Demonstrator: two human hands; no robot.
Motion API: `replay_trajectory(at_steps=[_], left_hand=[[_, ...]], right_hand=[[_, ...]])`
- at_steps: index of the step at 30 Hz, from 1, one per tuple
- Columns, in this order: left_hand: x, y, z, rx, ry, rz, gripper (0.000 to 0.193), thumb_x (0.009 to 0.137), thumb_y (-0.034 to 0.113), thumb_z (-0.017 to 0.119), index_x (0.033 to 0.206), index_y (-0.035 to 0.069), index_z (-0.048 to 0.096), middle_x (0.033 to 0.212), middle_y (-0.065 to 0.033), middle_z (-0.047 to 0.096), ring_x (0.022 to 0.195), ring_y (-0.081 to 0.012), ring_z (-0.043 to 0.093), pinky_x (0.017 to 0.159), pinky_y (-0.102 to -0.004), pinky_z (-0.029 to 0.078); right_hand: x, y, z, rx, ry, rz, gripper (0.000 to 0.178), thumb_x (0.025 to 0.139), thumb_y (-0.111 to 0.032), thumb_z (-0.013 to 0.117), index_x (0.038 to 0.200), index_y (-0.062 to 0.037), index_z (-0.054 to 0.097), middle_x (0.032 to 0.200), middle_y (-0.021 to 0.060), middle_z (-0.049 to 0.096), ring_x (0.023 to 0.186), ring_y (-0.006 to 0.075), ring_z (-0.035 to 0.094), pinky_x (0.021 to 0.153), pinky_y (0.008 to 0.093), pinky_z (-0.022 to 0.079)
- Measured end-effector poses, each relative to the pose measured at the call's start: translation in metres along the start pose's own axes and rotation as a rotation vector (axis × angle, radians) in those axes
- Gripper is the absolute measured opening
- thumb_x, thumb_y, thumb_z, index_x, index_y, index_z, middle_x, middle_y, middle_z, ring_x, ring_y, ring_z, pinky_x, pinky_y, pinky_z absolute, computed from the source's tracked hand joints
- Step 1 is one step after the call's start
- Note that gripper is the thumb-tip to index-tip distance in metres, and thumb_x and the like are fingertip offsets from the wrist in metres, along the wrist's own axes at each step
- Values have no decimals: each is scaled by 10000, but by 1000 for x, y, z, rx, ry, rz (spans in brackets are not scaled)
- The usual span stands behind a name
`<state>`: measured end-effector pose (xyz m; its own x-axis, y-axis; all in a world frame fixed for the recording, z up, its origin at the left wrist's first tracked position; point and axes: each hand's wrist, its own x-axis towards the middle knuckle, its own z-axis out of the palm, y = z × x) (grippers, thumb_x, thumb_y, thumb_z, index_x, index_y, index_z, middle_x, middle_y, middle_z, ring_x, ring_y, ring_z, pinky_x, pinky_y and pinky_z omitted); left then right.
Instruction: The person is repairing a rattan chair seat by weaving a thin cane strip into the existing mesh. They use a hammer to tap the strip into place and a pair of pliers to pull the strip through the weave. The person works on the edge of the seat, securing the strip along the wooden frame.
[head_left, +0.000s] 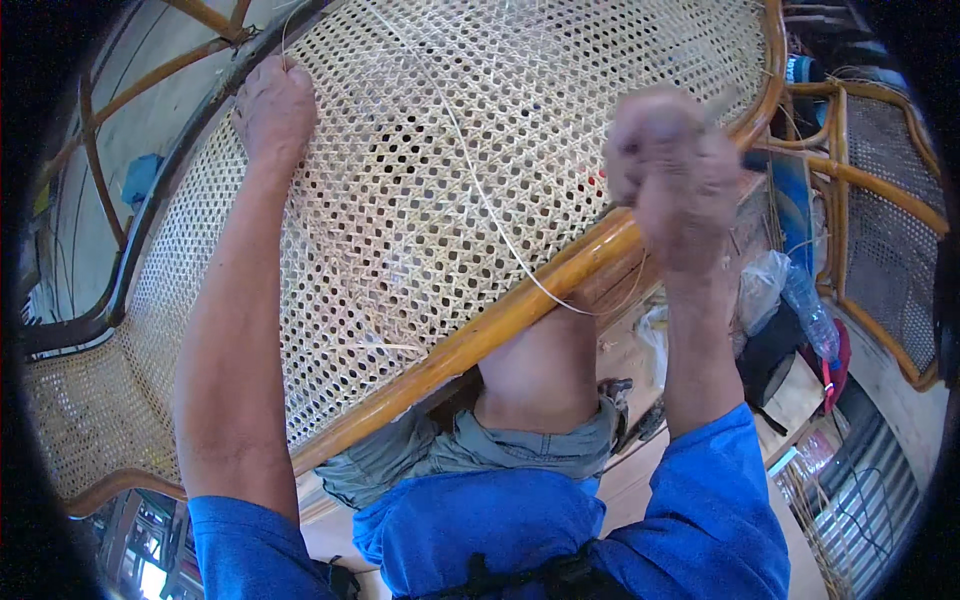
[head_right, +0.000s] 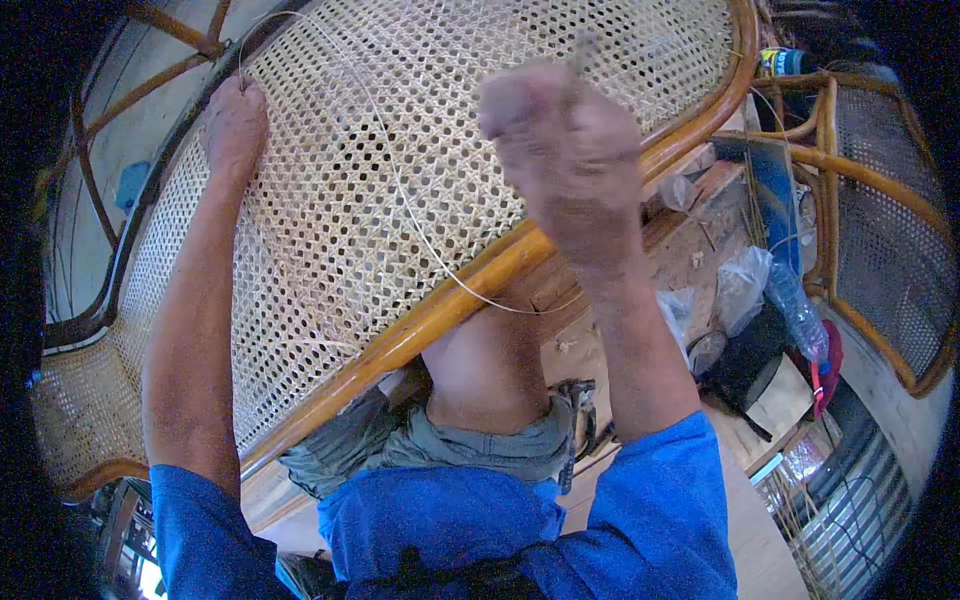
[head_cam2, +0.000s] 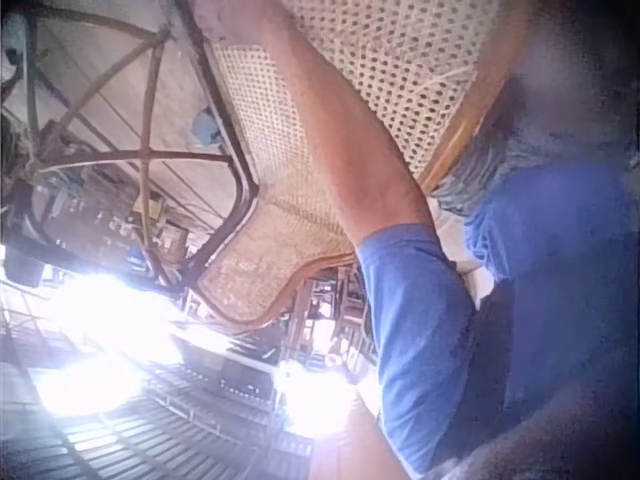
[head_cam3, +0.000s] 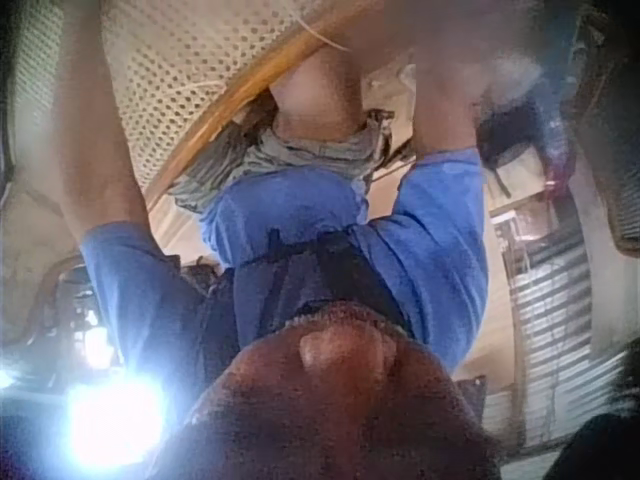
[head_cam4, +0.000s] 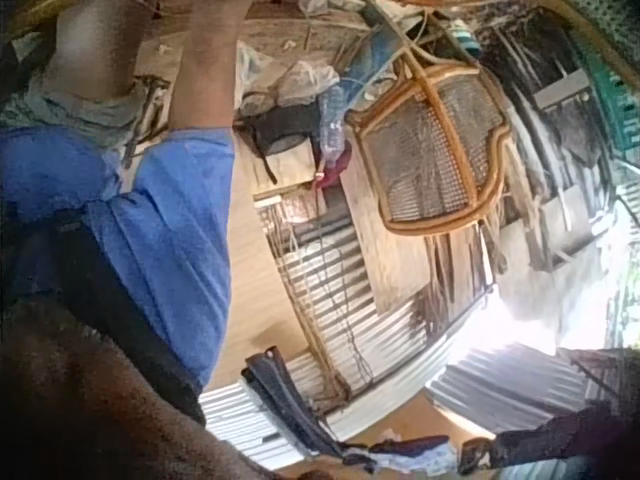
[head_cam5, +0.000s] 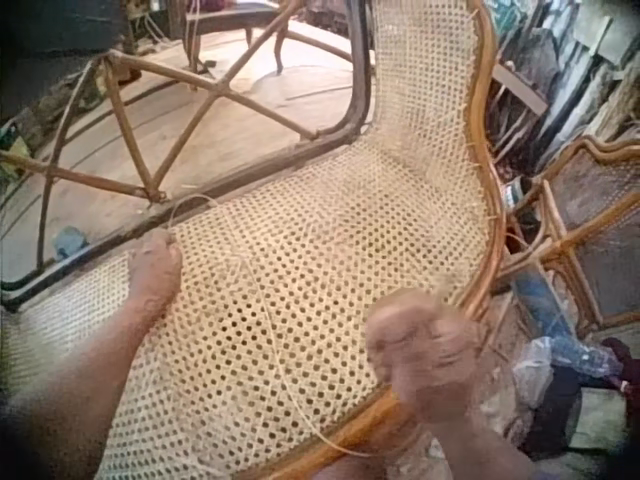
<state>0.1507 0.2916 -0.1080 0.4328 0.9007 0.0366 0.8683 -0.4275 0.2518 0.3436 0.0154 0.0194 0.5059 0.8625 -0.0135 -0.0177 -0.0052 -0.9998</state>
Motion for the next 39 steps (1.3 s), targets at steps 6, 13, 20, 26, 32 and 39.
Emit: replay_trajectory(at_steps=[6, 13, 20, 26, 32, 39], left_hand=[[1, 5, 1, 67, 29, -69, 319, 881, 307, 395, 1074, 135, 581, 1211, -120, 540, 1157, -318, 474, 976, -478, 341], [1, 5, 8, -4, 48, 8, 292, 879, 302, 413, 1046, 125, 573, 1172, -97, 551, 1126, -305, 486, 958, -480, 346], [-1, 0, 3, 42, 141, 117, 270, 883, 227, 424, 1017, 55, 583, 1063, -168, 594, 1019, -340, 539, 883, -432, 410], [-2, 8, -1, 69, 114, 97, 289, 891, 240, 416, 1043, 57, 579, 1073, -160, 600, 1034, -327, 547, 889, -429, 415], [-1, 7, -1, 48, 103, 78, 302, 890, 248, 409, 1050, 56, 577, 1070, -163, 602, 1032, -330, 549, 889, -429, 413], [-3, 11, -7, 40, 58, 40, 271, 887, 260, 419, 1017, 83, 579, 1086, -132, 585, 1059, -315, 521, 910, -439, 388]], right_hand=[[22, -40, -2, 37, -99, -338, 250, 922, -265, 517, 825, -44, 585, 588, -27, 417, 527, 89, 391, 497, 255, 326], [8, -70, -73, 140, 342, -236, 413, 904, -485, 509, 745, -107, 461, 538, -64, 193, 448, 76, 221, 424, 246, 203], [16, -36, -110, 256, 551, -144, 456, 881, -523, 523, 733, -95, 472, 529, -57, 212, 432, 86, 243, 408, 254, 208], [23, -28, -91, 211, 620, -104, 492, 862, -552, 536, 711, -88, 474, 526, -56, 209, 413, 87, 251, 388, 253, 203], [17, -24, -93, 179, 625, -106, 473, 856, -541, 556, 741, -86, 493, 529, -53, 225, 408, 88, 260, 385, 248, 205], [22, -21, -119, 207, 703, -126, 468, 851, -549, 558, 777, -90, 503, 537, -51, 235, 420, 91, 273, 394, 250, 219]])
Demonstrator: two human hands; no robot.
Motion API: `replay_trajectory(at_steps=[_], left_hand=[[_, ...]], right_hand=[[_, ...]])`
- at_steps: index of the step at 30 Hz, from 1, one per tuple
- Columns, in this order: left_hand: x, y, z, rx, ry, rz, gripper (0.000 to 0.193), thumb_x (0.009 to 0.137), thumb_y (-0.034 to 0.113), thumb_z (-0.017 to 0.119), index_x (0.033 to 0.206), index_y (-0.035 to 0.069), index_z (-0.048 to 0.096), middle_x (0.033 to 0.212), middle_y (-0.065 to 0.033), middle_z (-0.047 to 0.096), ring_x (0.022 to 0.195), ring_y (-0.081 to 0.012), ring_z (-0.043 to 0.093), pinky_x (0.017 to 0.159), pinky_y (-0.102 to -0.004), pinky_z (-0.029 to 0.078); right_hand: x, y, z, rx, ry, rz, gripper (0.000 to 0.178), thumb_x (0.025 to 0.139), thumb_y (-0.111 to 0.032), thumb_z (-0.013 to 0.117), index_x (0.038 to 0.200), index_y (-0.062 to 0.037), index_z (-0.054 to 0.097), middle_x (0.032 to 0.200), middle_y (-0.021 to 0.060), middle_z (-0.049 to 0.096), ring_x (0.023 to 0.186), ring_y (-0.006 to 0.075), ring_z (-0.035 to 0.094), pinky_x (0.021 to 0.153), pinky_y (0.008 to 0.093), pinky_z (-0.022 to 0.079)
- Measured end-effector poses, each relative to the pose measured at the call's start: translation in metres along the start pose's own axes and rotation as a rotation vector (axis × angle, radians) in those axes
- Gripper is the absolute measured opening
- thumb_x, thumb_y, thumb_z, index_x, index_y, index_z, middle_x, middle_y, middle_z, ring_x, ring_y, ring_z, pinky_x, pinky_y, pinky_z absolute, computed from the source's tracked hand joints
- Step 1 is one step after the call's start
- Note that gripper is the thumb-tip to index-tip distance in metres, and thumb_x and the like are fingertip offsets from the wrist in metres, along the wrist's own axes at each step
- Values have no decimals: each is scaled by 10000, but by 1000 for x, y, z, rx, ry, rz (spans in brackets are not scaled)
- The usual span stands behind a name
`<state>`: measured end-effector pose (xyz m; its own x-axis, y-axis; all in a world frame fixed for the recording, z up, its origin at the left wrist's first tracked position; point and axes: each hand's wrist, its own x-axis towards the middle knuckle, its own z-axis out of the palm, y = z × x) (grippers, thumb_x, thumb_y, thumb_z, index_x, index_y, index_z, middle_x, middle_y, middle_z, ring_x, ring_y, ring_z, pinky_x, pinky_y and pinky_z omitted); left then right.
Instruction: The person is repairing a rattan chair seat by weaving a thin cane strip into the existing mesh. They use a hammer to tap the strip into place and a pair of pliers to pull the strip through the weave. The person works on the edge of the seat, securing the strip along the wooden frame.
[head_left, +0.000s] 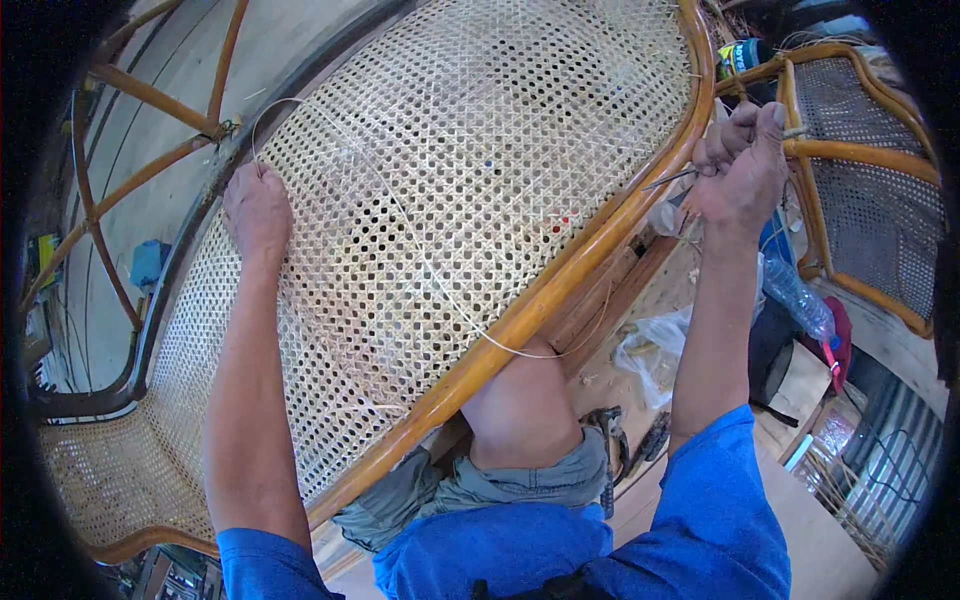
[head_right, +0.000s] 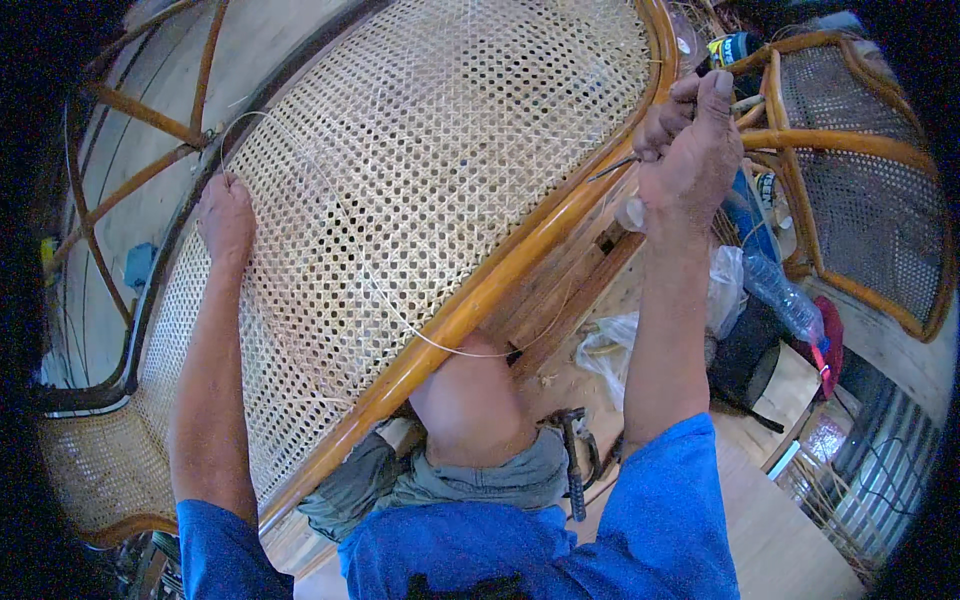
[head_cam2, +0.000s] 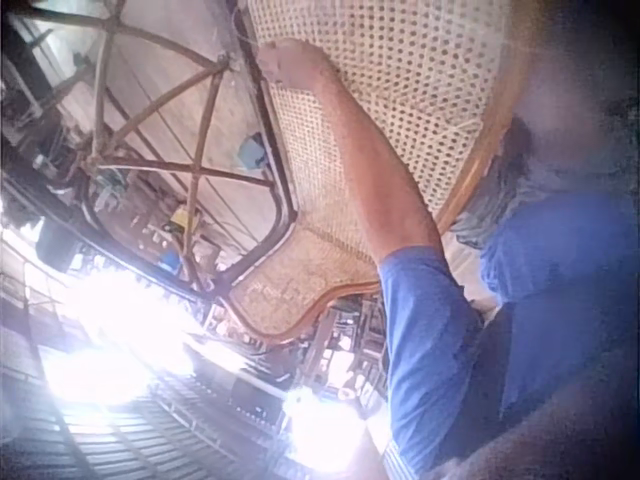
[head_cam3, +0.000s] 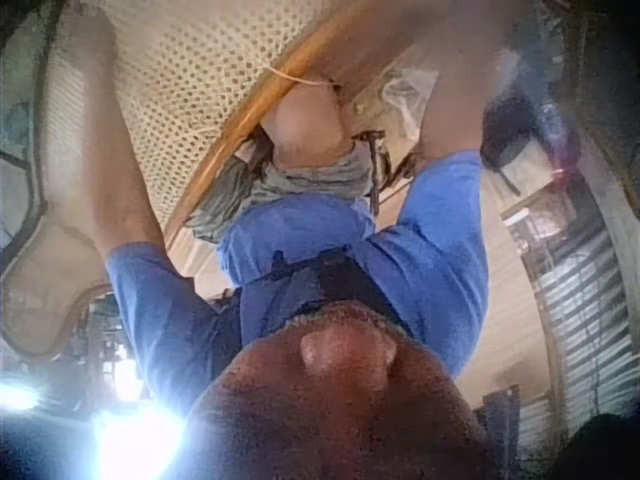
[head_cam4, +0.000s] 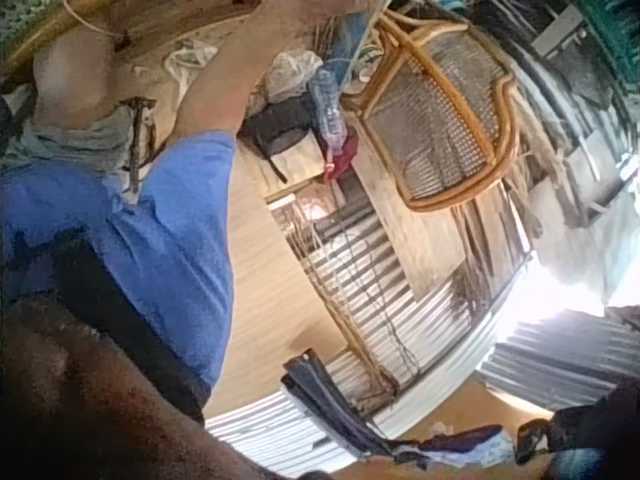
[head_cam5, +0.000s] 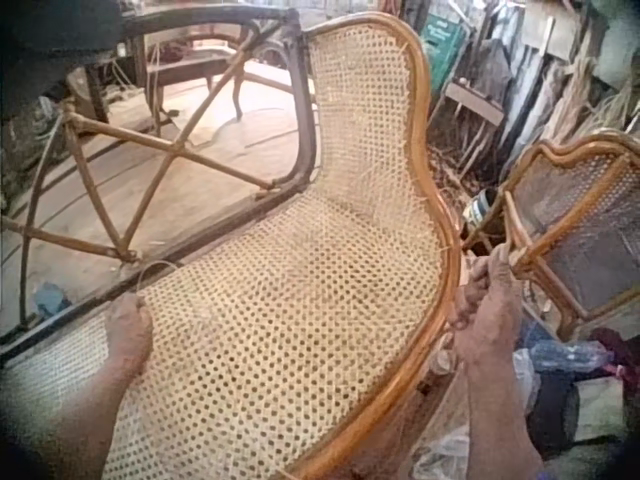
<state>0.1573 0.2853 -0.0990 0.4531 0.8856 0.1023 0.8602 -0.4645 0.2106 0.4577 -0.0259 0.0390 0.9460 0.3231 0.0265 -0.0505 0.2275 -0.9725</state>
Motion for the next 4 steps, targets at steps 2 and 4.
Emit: replay_trajectory(at_steps=[2, 4], left_hand=[[2, -2, 3, 1, -17, -22, 262, 884, 262, 425, 1014, 95, 580, 1102, -108, 578, 1084, -300, 506, 930, -441, 375], [1, -2, 4, 13, -8, -14, 261, 883, 258, 428, 1019, 92, 576, 1101, -105, 579, 1085, -298, 507, 931, -444, 376]], right_hand=[[2, 1, -1, 18, -7, 9, 472, 849, -555, 557, 789, -89, 507, 540, -51, 236, 424, 93, 277, 395, 253, 225], [-1, 3, 0, 17, -1, 3, 482, 833, -568, 571, 799, -91, 507, 544, -45, 232, 433, 94, 283, 395, 255, 225]])
